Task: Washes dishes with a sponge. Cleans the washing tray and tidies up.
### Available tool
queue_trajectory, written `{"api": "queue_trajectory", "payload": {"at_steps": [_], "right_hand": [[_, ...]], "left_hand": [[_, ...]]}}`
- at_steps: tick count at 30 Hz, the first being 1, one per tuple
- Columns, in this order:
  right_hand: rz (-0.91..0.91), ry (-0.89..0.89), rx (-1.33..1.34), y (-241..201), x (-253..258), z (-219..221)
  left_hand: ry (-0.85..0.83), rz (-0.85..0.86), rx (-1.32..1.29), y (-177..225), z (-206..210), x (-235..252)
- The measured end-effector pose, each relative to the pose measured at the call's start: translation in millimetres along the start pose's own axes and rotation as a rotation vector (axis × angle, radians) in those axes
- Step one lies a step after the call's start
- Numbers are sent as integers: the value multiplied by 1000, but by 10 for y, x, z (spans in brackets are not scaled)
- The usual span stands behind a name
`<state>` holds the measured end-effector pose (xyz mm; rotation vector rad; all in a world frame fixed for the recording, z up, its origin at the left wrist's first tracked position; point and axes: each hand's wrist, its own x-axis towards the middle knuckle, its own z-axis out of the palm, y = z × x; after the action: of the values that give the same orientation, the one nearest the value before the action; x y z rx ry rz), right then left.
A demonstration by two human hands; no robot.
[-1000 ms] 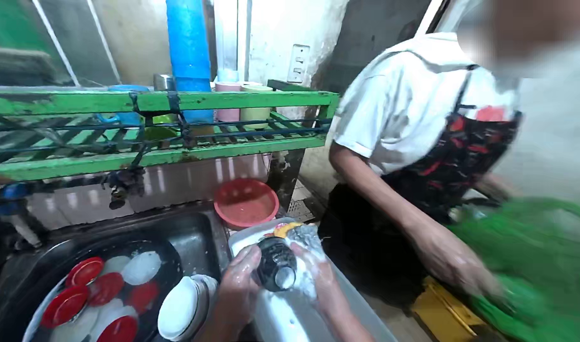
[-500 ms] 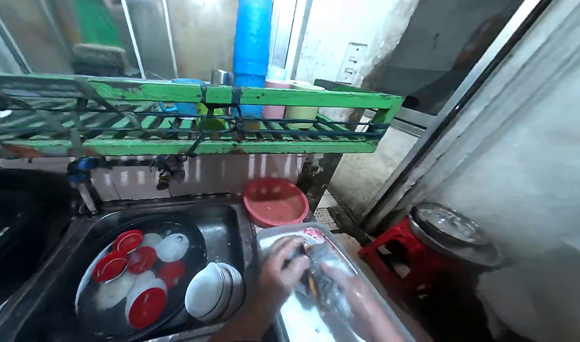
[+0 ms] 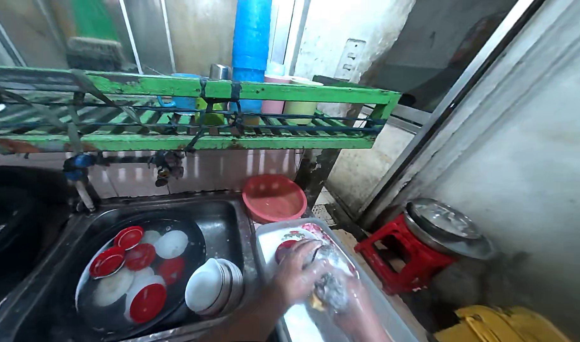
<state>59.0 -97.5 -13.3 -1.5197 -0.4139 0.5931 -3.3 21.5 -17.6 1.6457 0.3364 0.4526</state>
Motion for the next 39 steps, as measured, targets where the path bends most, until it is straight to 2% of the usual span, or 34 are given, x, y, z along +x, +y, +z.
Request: {"api": "queue_trajectory", "payload": {"at_steps": [1, 3, 5, 6, 7, 9, 11, 13, 14, 15, 18, 19, 20, 21, 22, 23, 24, 25, 26, 28, 30, 31, 32, 34, 36, 37, 39], "right_hand": [[25, -2, -51, -69, -14, 18], [-50, -232, -428, -129, -54, -28], [-368, -534, -849, -45, -38, -130], [-535, -593, -901, 19, -20, -171], [-574, -584, -851, 75, 9, -199], [-265, -398, -526, 65, 32, -204], [28, -131, -146, -32, 62, -140], [92, -33, -41, -118, 24, -35], [38, -62, -146, -160, -32, 7], [-67, -130, -320, -164, -78, 14], [-669, -418, -890, 24, -131, -130], [-768, -476, -939, 43, -132, -159], [-772, -477, -901, 78, -116, -177], [-654, -425, -790, 111, -100, -179], [-403, -333, -599, 78, -95, -143], [-177, -195, -396, 21, -61, -86], [-33, -67, -280, -56, -23, -38], [37, -11, -251, -110, 9, -31], [24, -44, -296, -118, 28, -54], [-187, -302, -596, -89, 44, -159], [-628, -583, -934, -73, 74, -286], [-886, -652, -1042, -103, 122, -319], [-1086, -662, -1088, -154, 187, -332], [-1316, -548, -1112, -203, 357, -359], [-1345, -341, -1138, -96, 498, -407], [-1296, -219, -1122, 9, 522, -393], [-1026, -8, -987, 203, 415, -202]], "left_hand": [[6, 9, 31, -5, 20, -15], [-72, -161, -21, 15, -48, -29], [-240, -410, -53, 63, -203, -3], [-297, -490, -55, 79, -271, 6], [-319, -524, -43, 98, -311, 3], [-273, -420, 10, 157, -297, -36], [-166, -94, 104, 121, -170, -45], [65, 171, 175, 18, 19, -71], [133, 177, 147, 13, 62, -77], [117, 81, 86, 54, 44, -74], [-192, -408, -179, 114, -160, 5], [-261, -501, -220, 105, -195, 31], [-280, -531, -234, 87, -208, 46], [-247, -493, -224, 72, -193, 47], [-171, -379, -174, 57, -139, 41], [-84, -216, -89, 36, -72, 36], [-35, -61, 9, 37, -15, 24], [-22, 16, 73, 62, 23, 8], [-27, 7, 82, 91, 37, -2], [-96, -182, -40, 108, -29, 39], [-216, -420, -185, 48, -171, 82], [-272, -505, -257, 22, -239, 87], [-313, -563, -335, 13, -289, 94], [-305, -621, -468, 67, -277, 89], [-180, -565, -452, 223, -169, 99], [-91, -461, -339, 292, -115, 122], [30, -196, -59, 312, -49, 192]]}}
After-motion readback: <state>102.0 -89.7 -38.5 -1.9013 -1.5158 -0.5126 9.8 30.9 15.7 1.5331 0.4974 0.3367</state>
